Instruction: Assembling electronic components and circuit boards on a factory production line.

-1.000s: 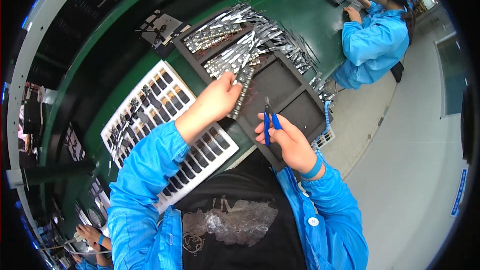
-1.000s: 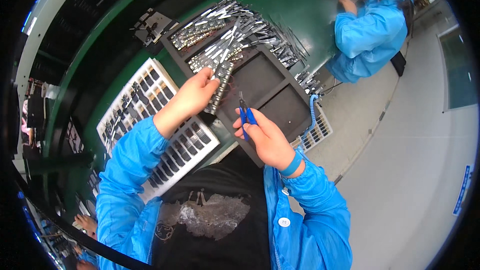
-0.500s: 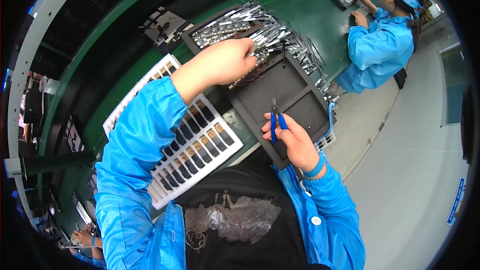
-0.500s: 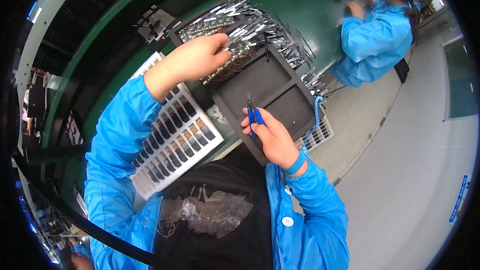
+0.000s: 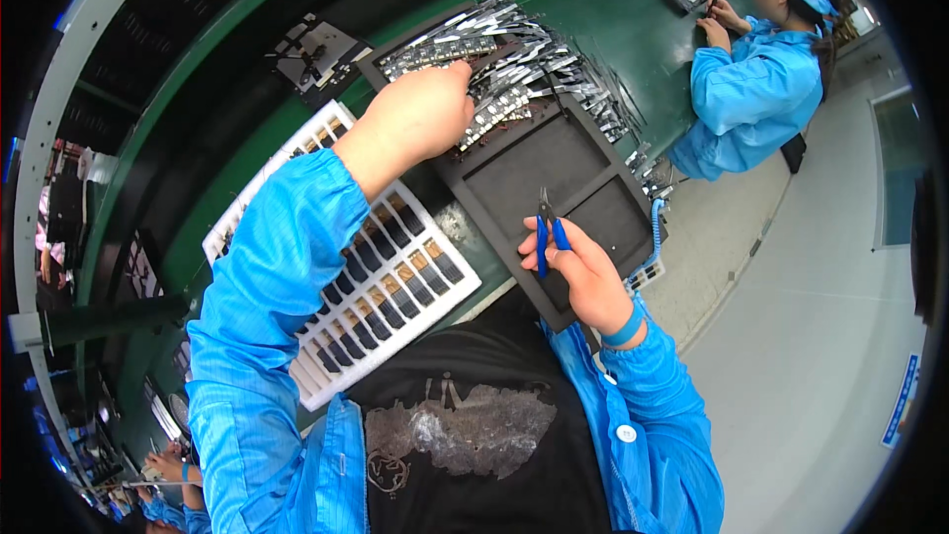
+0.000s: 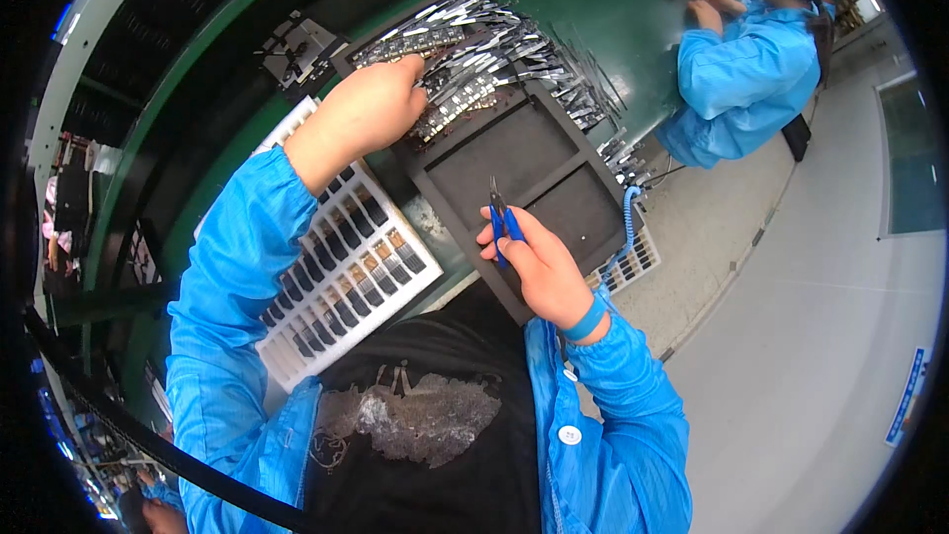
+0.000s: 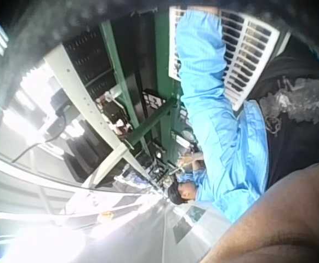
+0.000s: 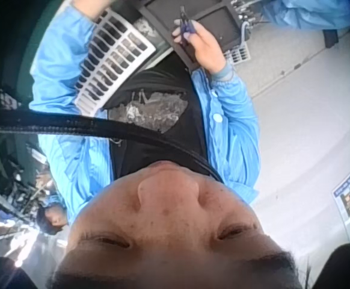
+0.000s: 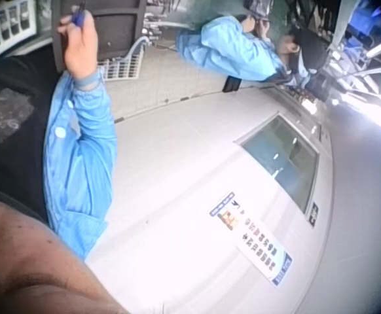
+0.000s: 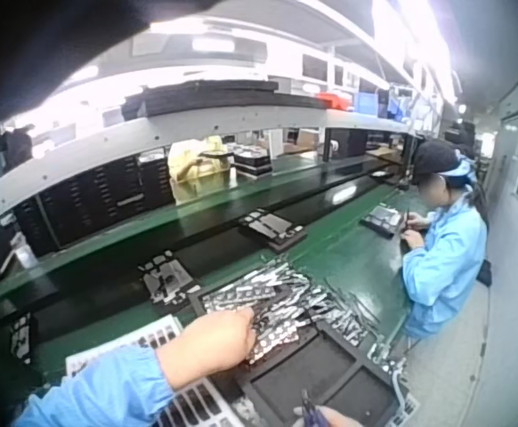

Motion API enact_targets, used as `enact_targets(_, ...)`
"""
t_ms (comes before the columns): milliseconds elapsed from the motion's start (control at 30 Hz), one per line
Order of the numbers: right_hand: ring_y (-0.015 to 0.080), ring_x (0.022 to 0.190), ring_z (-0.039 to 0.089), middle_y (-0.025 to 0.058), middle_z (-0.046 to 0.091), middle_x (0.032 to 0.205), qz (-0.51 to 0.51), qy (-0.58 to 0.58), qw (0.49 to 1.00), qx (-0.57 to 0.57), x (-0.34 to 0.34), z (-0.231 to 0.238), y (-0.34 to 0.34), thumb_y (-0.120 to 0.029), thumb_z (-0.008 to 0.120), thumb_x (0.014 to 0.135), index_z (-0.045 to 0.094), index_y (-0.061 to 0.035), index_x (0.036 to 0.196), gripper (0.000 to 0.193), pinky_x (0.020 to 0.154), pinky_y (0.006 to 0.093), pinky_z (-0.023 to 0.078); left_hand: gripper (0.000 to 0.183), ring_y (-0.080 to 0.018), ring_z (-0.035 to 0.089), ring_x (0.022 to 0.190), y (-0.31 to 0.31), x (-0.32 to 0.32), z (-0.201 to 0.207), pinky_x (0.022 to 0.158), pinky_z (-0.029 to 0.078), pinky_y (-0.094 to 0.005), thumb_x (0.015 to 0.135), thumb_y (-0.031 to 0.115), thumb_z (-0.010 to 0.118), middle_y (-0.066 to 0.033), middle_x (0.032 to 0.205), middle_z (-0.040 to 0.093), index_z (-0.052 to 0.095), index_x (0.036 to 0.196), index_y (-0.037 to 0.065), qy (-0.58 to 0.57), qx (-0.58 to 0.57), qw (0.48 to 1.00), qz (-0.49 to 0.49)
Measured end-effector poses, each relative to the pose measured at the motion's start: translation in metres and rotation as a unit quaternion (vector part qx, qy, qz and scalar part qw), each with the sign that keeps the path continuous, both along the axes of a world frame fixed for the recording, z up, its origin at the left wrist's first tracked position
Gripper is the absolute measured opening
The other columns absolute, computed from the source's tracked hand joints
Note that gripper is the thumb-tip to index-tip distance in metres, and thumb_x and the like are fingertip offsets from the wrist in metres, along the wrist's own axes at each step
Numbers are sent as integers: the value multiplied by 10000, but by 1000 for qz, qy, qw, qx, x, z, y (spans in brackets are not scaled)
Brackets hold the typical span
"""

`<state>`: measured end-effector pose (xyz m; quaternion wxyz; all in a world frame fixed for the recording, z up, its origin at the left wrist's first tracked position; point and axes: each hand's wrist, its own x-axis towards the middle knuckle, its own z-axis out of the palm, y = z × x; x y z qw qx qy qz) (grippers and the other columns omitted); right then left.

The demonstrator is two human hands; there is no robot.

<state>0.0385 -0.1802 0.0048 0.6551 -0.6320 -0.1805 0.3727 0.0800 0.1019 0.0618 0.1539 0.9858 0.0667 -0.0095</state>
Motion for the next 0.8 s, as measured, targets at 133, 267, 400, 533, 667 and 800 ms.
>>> enact_targets(133,157,982,609,73,628,1096,-1,-1,1000,-6,0,0,-1,-42,430,985,512,13,1349,377,923,300,471,254,-271,663,802,3,3,3,754,525,-384,916,242,585,-151,834,678,617,1008,8,37,-127,991,5)
enact_targets(267,157,987,608,74,628,1105,-11,2,1000,-7,-1,0,-3,-38,427,981,508,10,1359,389,923,300,471,202,-111,613,777,17,0,-8,725,505,-293,950,250,595,-20,814,656,630,987,55,89,-277,956,31)
enact_targets(400,162,1022,603,80,624,1132,-15,7,1000,-1,-2,2,-4,-34,429,975,494,14,1380,413,935,302,466,128,-18,588,731,1,-24,-9,665,507,-188,997,167,536,23,861,648,620,1011,72,111,-637,760,65)
enact_targets(533,165,1059,596,83,620,1157,-13,20,1000,-1,-5,8,-1,-30,434,972,484,21,1391,425,964,302,451,165,-38,574,774,-33,-59,-13,718,486,-226,1019,187,511,13,882,661,608,1021,54,55,-725,686,35)
enact_targets(667,166,1070,593,80,620,1163,-2,9,1000,-3,-13,11,-1,-24,438,969,484,25,1387,424,982,305,440,158,-62,619,742,-62,-90,-9,685,523,-243,1036,183,483,-22,881,669,552,1033,41,85,-794,601,26)
enact_targets(800,167,1077,588,80,620,1168,-30,0,1000,-1,-21,4,-8,-20,433,966,500,34,1356,400,992,309,433,149,-18,554,697,-86,-110,-19,612,462,-199,1053,193,486,13,845,642,540,993,68,124,-812,570,-37)
